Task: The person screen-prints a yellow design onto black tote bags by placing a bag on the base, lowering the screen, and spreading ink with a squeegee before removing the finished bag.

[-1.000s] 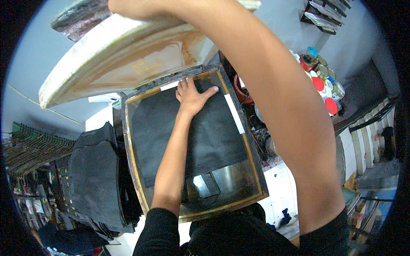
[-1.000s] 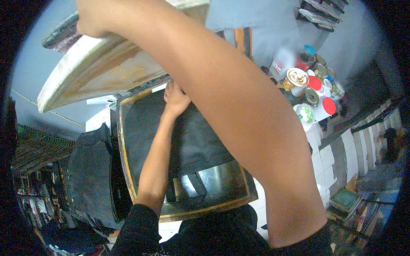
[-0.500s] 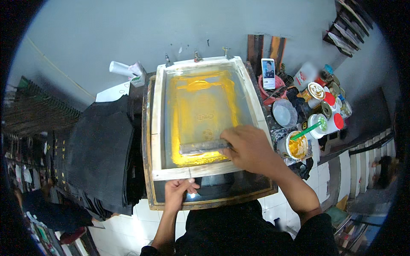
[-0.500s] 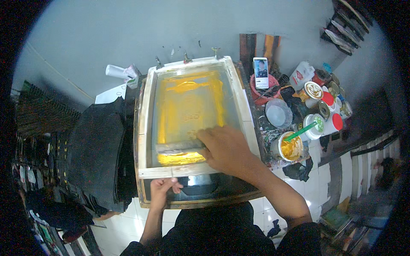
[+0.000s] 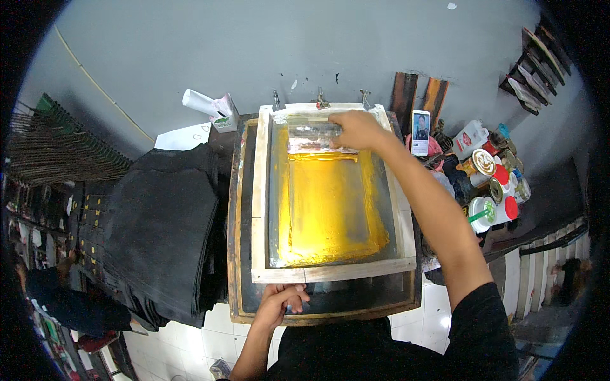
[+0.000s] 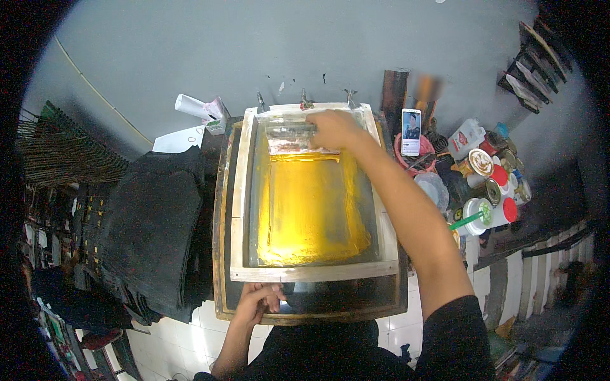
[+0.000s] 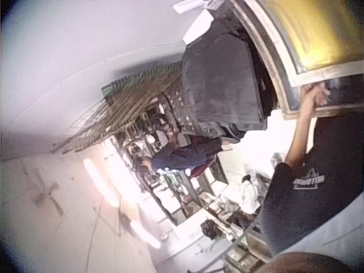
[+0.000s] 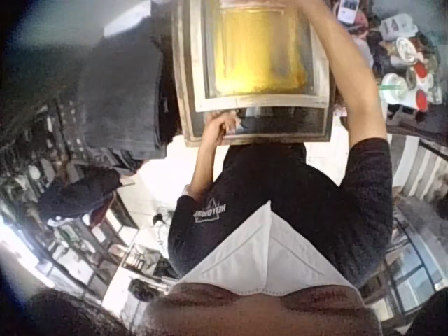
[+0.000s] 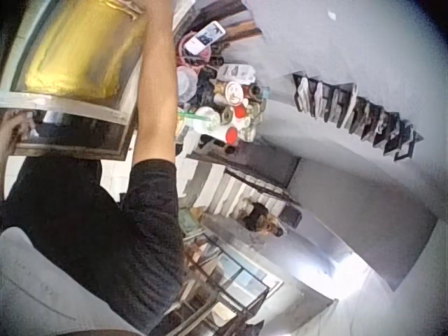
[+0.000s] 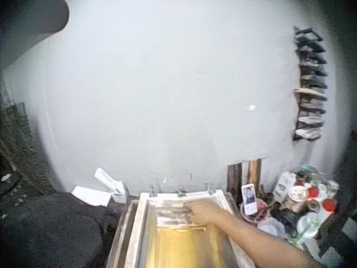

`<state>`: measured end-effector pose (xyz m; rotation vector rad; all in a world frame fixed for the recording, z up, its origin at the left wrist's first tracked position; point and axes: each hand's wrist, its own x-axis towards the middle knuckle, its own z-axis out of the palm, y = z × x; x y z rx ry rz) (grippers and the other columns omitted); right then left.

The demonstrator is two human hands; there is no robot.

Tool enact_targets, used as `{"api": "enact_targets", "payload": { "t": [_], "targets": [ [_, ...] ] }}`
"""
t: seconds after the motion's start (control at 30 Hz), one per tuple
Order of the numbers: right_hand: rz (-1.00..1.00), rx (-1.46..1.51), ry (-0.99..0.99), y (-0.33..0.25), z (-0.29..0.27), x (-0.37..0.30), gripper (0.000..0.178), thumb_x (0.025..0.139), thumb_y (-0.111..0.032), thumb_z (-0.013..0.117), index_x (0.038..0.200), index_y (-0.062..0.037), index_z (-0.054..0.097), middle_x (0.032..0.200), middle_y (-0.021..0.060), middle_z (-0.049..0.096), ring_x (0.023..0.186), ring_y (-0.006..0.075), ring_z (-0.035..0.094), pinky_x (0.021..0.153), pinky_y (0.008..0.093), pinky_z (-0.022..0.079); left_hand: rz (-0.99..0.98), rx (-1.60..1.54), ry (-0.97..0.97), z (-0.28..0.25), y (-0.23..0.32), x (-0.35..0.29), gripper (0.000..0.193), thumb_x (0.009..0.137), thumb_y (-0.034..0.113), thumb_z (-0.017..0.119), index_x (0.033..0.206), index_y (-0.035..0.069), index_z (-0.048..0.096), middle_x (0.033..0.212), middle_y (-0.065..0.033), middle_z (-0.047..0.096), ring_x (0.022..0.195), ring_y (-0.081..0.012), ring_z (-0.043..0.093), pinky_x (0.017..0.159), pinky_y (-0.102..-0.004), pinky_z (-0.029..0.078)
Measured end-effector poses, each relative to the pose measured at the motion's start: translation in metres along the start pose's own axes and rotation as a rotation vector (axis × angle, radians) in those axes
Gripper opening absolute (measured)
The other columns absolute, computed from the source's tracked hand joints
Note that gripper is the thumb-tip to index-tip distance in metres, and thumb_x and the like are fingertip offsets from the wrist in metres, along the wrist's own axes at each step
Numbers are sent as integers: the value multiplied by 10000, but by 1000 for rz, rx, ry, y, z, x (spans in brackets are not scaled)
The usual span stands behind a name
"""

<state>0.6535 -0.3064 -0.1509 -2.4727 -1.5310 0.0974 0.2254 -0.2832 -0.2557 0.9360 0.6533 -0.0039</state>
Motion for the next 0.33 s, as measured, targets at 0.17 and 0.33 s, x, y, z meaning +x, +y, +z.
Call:
{"api": "enact_targets", "payload": {
  "t": [0.17,0.33],
  "targets": [
    [35,-86,-90,6,4,28,494,781,-332,775,1192,-77,677,1084,196,734,1033,374,700,916,485,539,-186,-268,38,15,21,-14,341,966,165,587,1172,-103,629,990,-248,749,721,-223,732,609,-274,584],
    [72,-123,17,-8,30,2,499,790,-425,780,1138,-85,671,1002,215,730,970,383,707,865,504,540,-201,-120,-207,3,33,-12,341,977,197,573,1166,-74,657,999,-245,751,747,-224,739,607,-275,582]
  ]
}}
